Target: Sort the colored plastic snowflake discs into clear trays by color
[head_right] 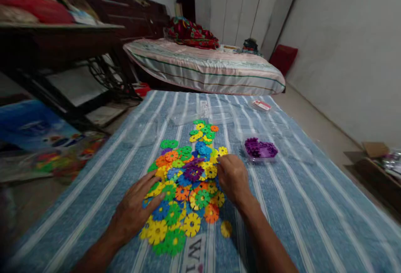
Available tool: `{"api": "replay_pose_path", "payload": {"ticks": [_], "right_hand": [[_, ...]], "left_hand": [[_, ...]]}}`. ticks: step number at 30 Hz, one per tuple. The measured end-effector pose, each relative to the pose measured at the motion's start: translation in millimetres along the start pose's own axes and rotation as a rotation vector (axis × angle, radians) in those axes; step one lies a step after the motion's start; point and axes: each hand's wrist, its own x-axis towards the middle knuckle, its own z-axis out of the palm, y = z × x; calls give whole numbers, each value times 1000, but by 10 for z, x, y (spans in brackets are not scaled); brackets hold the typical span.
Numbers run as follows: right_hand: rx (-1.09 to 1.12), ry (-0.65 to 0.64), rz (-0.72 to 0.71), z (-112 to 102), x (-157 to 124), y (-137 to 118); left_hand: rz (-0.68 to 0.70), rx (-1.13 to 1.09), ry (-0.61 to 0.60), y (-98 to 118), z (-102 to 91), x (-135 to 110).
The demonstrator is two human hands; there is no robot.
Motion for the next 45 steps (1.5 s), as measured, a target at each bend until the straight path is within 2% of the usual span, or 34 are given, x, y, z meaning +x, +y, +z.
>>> {"api": "replay_pose_path", "payload": {"ticks": [3, 6, 11, 14, 16, 20, 25, 28, 30, 33, 35, 37, 41, 45], "right_hand": [[102, -155, -70, 116, 75, -215], [44, -298, -63, 223, 183, -341], [-157, -457, 9, 362, 343, -370], [-208, -487, 23, 400, 353, -349], [-195, -455, 13, 396, 324, -328], [-59, -316, -27, 285, 228, -282], [36, -130, -68, -90, 164, -118], [-137, 52, -31, -399, 181, 144], [-344, 179, 67, -584, 192, 335], [-569, 217, 232, -715, 168, 481], [-534, 183, 251, -665, 129, 430], [-354, 110, 188, -520, 91, 274], [8, -214, 16, -138, 95, -155], [18, -473, -34, 121, 184, -442]], "left_hand": [[-27, -17, -12, -1, 22, -30], [-52, -53, -17, 1, 30, -40], [-92, -92, -10, 10, 36, -42], [-107, -84, -16, 13, 49, -52], [-110, -77, -18, 13, 56, -60], [-108, -79, -16, 18, 61, -67], [-114, -80, 3, 28, 68, -67], [-118, -99, 2, 28, 72, -64], [-119, -119, -4, 27, 69, -60], [-131, -152, -15, 28, 57, -53], [-139, -169, -17, 27, 53, -51], [-150, -179, -15, 24, 59, -54], [-167, -175, -21, 17, 77, -60], [-182, -169, -50, 34, 54, -50]]}}
